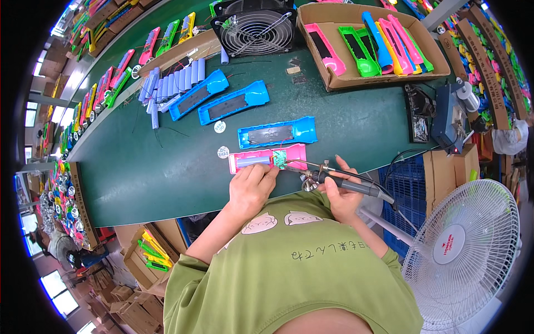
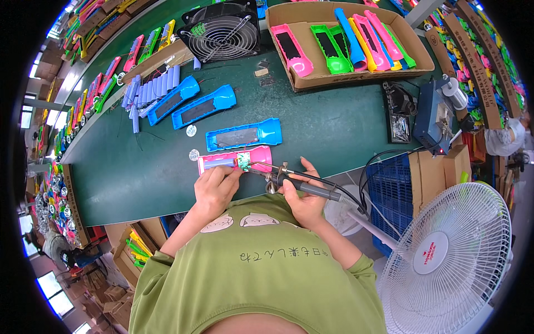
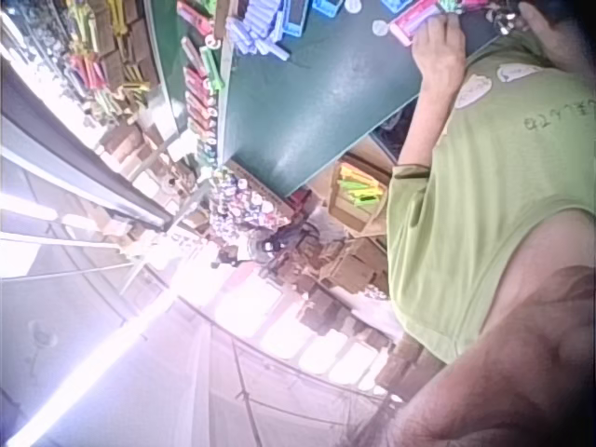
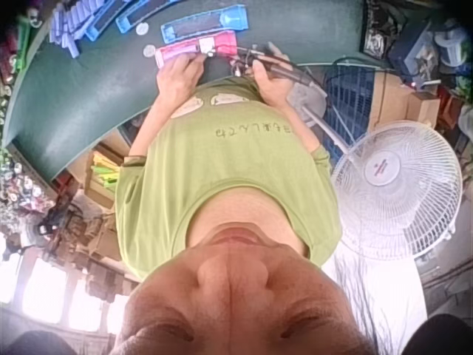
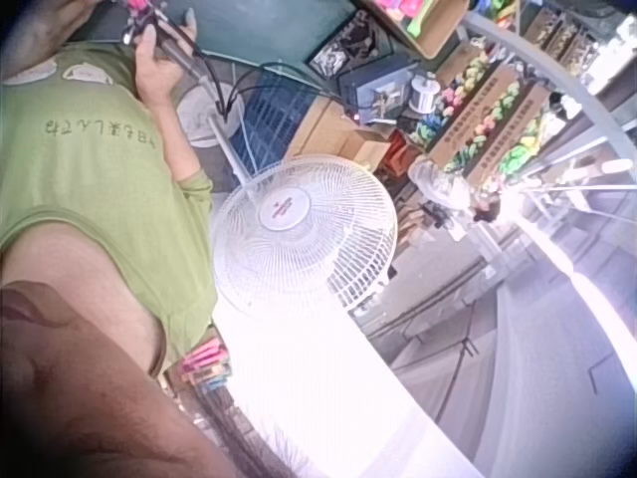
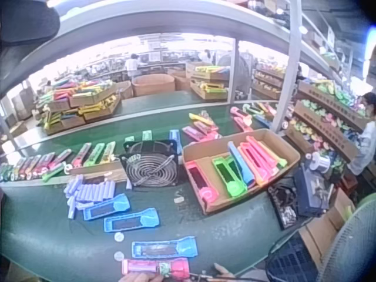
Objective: The person assembles flashlights by inserting batteries and circuit components into plastic casings, soldering wires with a soldering iron, fitting the casing pieces together, and placing the assembled flashlights on the conveyor belt.
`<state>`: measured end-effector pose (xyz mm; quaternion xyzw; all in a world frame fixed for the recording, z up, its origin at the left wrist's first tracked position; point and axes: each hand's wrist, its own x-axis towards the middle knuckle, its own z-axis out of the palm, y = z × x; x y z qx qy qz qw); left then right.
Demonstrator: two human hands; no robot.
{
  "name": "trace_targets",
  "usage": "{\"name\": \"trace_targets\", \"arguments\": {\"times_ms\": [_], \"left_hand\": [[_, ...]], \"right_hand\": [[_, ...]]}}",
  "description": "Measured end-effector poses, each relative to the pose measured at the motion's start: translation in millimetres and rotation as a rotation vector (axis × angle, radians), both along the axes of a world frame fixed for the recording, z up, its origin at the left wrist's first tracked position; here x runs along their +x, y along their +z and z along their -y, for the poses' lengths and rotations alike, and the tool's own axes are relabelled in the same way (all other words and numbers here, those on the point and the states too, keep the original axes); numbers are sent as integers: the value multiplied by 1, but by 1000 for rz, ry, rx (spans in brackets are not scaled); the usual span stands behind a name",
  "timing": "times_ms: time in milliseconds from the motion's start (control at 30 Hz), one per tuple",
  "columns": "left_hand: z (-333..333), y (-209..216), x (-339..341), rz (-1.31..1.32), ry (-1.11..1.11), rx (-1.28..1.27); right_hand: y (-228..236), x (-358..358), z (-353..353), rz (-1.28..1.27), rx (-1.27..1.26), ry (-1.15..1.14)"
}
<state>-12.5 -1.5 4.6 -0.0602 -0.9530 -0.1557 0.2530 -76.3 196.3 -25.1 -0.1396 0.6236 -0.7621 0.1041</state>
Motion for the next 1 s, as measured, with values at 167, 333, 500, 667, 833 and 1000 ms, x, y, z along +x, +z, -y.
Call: {"name": "trace_targets", "arguments": {"times_ms": [167,333,500,667,833,1000], "left_hand": [[0,2,-2,12,-7,22],[-2,4,-3,30,12,16],[17,15,-15,-69,214,149],[63,5,-46,243,374,91],[64,4,-44,405,360,338],[46,-5,8,110,233,415]], "right_hand": [[11,-2,1,78,-95,-91],[10,-9,-1,3,-104,-157],[6,-16,-9,-130,-84,-223],[-1,-29,-15,-194,-41,-328],[3,-39,-18,-150,-20,-420],[0,-57,-26,-236,23,-476]]}}
